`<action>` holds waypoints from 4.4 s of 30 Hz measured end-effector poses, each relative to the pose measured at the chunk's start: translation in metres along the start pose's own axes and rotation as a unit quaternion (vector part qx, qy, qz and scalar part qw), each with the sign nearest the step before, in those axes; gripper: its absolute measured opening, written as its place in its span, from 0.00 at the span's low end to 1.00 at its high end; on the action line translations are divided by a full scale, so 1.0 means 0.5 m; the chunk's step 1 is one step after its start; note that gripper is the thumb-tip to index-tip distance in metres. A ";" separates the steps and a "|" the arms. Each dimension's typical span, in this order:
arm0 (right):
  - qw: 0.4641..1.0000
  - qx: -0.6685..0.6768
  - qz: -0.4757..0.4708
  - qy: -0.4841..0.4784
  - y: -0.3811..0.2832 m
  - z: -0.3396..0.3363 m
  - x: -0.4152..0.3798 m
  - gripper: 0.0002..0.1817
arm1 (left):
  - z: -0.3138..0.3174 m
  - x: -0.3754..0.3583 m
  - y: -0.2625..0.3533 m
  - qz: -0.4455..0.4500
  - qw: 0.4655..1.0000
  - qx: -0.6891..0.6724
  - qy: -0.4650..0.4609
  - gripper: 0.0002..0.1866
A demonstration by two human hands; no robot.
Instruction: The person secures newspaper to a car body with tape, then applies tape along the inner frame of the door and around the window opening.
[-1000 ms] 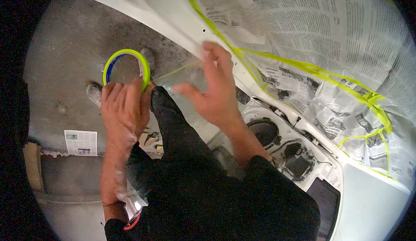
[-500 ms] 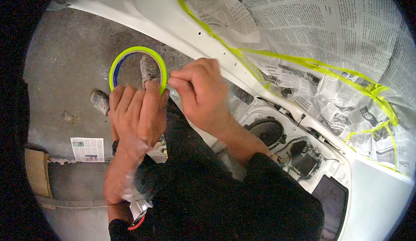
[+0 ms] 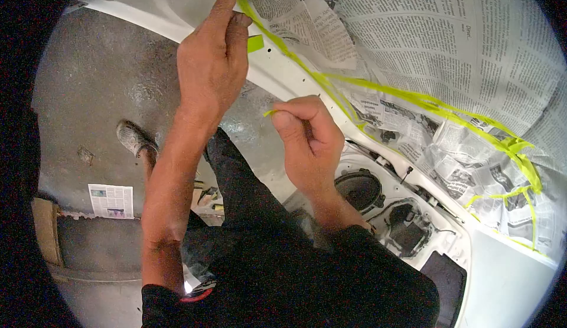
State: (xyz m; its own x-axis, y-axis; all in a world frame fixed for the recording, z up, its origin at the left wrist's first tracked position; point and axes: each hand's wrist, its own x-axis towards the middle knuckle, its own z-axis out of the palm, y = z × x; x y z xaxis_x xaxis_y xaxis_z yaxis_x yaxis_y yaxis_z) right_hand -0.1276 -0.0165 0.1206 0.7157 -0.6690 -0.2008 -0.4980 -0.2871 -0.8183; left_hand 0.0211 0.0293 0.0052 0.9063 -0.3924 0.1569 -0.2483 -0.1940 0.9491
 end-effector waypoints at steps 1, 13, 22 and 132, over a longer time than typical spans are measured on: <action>1.000 0.005 -0.005 -0.003 0.006 -0.005 -0.002 0.06 | 0.011 -0.001 0.002 0.011 1.000 -0.004 0.001 0.36; 0.988 -0.027 -0.150 -0.013 -0.030 -0.008 0.043 0.09 | 0.057 0.007 0.028 -0.008 0.978 0.184 -0.097 0.32; 0.962 -0.087 -0.247 -0.078 -0.116 -0.001 0.107 0.14 | 0.014 0.013 0.023 0.065 0.995 0.065 -0.046 0.34; 0.854 -0.313 -0.304 0.284 -0.045 -0.042 0.323 0.06 | -0.027 0.125 0.067 0.002 0.997 0.075 -0.011 0.14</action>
State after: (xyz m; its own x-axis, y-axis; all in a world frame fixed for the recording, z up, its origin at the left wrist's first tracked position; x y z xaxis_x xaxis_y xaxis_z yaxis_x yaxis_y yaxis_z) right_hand -0.0109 -0.1325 0.1177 0.6709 -0.4385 0.5980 -0.4100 -0.8913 -0.1935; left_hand 0.0738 0.0103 0.0505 0.8980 -0.4126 0.1526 -0.3015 -0.3246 0.8965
